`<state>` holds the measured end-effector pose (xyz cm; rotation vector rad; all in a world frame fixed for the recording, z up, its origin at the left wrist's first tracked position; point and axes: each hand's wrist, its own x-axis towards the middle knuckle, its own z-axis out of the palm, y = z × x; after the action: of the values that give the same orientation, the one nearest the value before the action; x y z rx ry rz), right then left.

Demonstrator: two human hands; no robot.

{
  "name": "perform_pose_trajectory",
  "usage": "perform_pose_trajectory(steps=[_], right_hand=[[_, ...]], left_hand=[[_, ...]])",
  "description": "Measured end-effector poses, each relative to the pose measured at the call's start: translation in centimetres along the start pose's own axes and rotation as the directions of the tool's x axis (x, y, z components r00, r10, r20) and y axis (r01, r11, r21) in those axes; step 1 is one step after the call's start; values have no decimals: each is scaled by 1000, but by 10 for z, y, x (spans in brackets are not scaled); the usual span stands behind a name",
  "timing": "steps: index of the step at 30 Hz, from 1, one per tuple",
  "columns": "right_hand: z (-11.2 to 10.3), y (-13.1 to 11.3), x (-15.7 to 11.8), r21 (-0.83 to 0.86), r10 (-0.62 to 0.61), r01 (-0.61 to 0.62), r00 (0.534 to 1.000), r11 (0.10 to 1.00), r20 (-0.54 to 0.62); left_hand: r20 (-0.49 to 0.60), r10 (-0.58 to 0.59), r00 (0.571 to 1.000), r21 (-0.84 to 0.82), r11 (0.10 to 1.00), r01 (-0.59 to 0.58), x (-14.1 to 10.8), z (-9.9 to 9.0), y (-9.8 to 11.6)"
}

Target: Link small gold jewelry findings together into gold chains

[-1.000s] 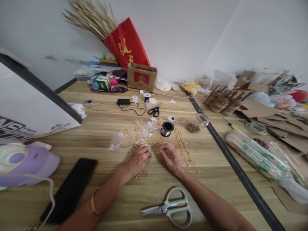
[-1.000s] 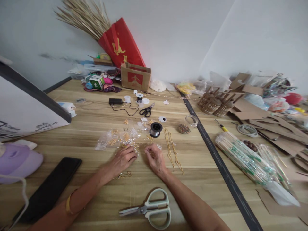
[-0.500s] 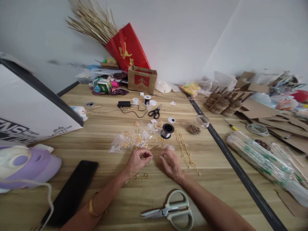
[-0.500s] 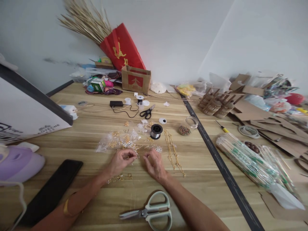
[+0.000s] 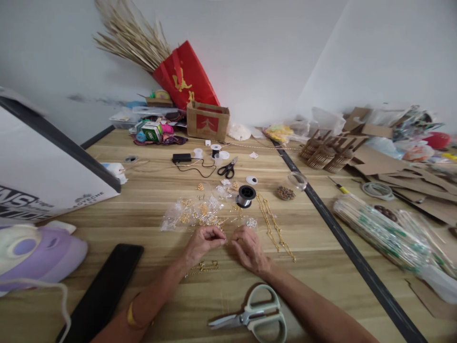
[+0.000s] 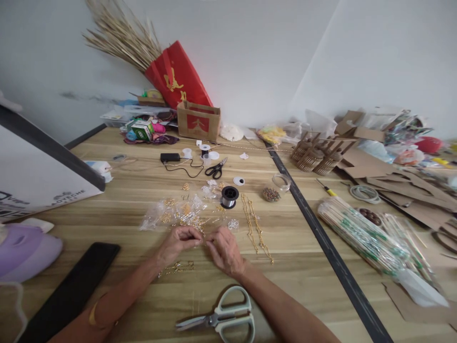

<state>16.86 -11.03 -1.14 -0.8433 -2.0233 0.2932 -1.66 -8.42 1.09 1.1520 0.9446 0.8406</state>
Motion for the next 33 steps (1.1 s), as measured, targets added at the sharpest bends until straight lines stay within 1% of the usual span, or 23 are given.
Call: perform_pose_trajectory(steps=[7, 13, 22, 29, 33], right_hand=[[-1, 0, 0, -14, -24, 24, 999, 1000, 24], [1, 4, -4, -11, 11, -10, 999, 1000, 42], [-1, 1, -2, -41, -1, 3, 999, 999, 52], [-1, 1, -3, -43, -13, 16, 998, 999, 62], [-2, 0, -2, -49, -18, 21, 998, 999, 68]], left_hand=[[27, -9, 1000, 26, 1000, 9, 0, -2, -2], [48, -3, 999, 42, 999, 1, 1, -4, -4], [67, -11, 998, 22, 1000, 10, 0, -4, -3], [58, -12, 998, 38, 999, 9, 0, -3, -1], [52, -28, 998, 9, 1000, 27, 1, -3, -2]])
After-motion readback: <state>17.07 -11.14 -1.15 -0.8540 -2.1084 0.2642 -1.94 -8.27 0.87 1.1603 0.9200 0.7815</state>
